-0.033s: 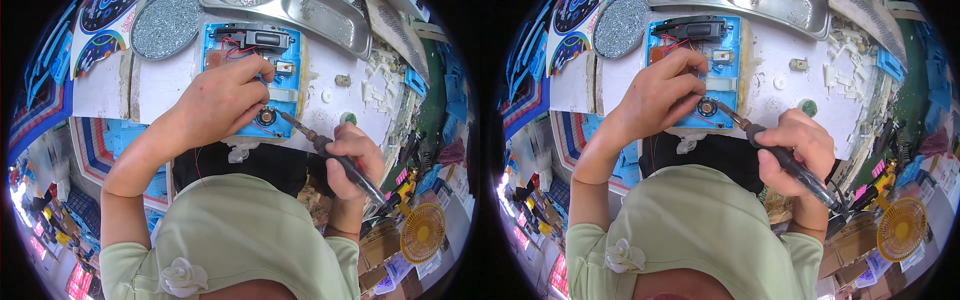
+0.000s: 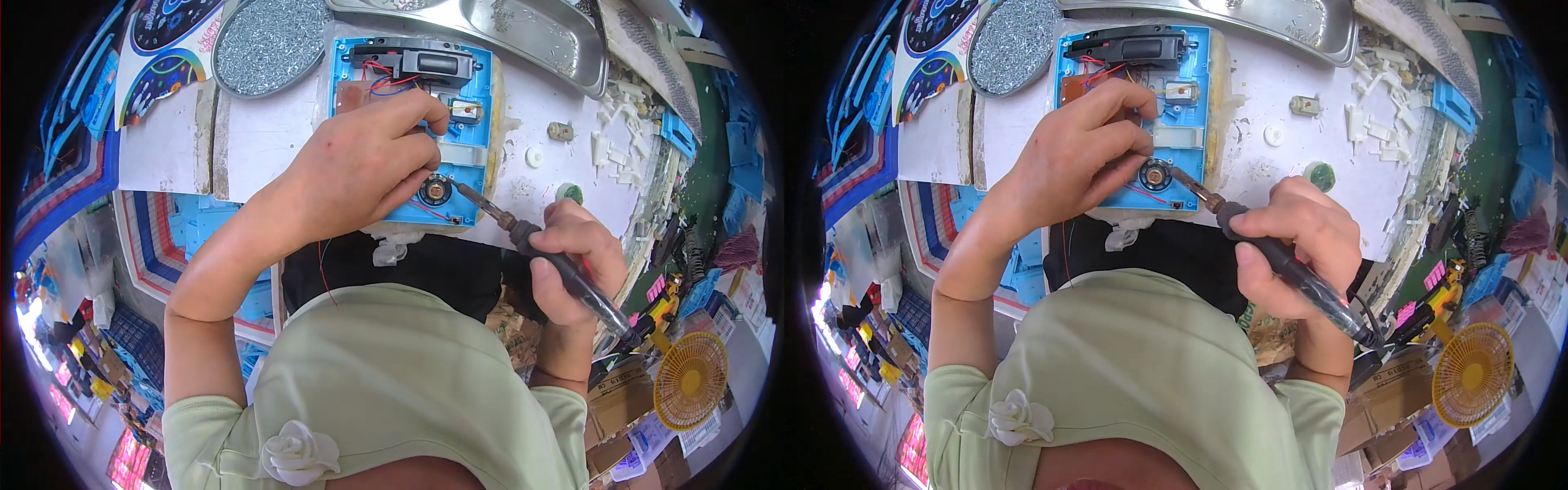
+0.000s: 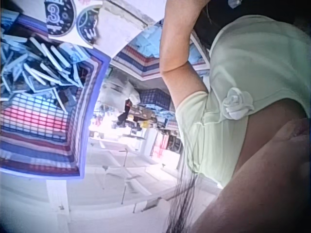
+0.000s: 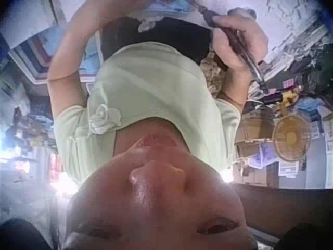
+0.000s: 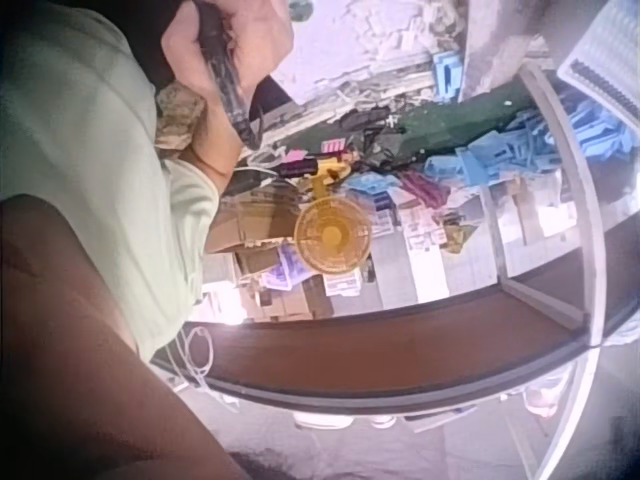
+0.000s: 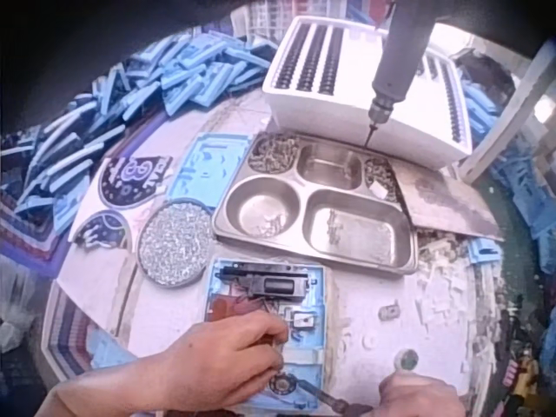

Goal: Assembling an electronic device by soldering internal components and using an electric screwdriver to fasten the blue plastic casing.

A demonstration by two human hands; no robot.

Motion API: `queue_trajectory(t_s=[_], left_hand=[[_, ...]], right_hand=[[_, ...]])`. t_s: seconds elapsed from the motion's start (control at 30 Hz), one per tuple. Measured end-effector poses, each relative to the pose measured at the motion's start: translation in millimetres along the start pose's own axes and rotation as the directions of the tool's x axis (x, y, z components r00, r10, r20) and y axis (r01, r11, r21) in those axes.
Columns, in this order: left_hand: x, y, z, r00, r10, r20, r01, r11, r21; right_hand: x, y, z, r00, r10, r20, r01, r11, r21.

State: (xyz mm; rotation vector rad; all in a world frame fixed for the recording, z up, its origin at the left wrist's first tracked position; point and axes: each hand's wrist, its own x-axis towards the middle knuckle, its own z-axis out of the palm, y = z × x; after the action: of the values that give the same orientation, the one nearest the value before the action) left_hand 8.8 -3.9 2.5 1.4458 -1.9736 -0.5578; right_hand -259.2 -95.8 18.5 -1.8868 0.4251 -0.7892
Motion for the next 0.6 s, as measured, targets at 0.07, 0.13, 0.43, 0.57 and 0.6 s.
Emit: queue_trajectory(t_s=[0.07,0.13,0.43,0.57,0.6], left_hand=[[-0.1,-1.6,-0.4,1.0,0.017,0.004,-0.017,1.0,0.0],[-0.4,-3.5,-0.8,1.0,0.03,0.009,-0.03,1.0,-0.01],[-0.9,-7.5,-0.6,0.998,0.059,0.005,-0.059,0.997,-0.043],[-0.2,-6.9,-1.0,0.998,0.065,0.012,-0.065,0.998,-0.024],[-0.4,-6.8,-0.6,0.998,0.066,0.009,-0.066,0.998,-0.018]], right_hand=[[2.3,1.8,3.2,1.0,-0.017,0.001,0.017,1.0,-0.01],[4.2,2.2,3.7,1.0,-0.019,0.014,0.02,1.0,-0.019],[9.0,1.9,5.4,0.999,0.022,0.041,-0.02,0.998,-0.056],[11.3,1.4,6.6,0.999,0.022,0.049,-0.018,0.997,-0.08],[11.9,1.1,6.9,0.998,0.02,0.051,-0.016,0.996,-0.087]])
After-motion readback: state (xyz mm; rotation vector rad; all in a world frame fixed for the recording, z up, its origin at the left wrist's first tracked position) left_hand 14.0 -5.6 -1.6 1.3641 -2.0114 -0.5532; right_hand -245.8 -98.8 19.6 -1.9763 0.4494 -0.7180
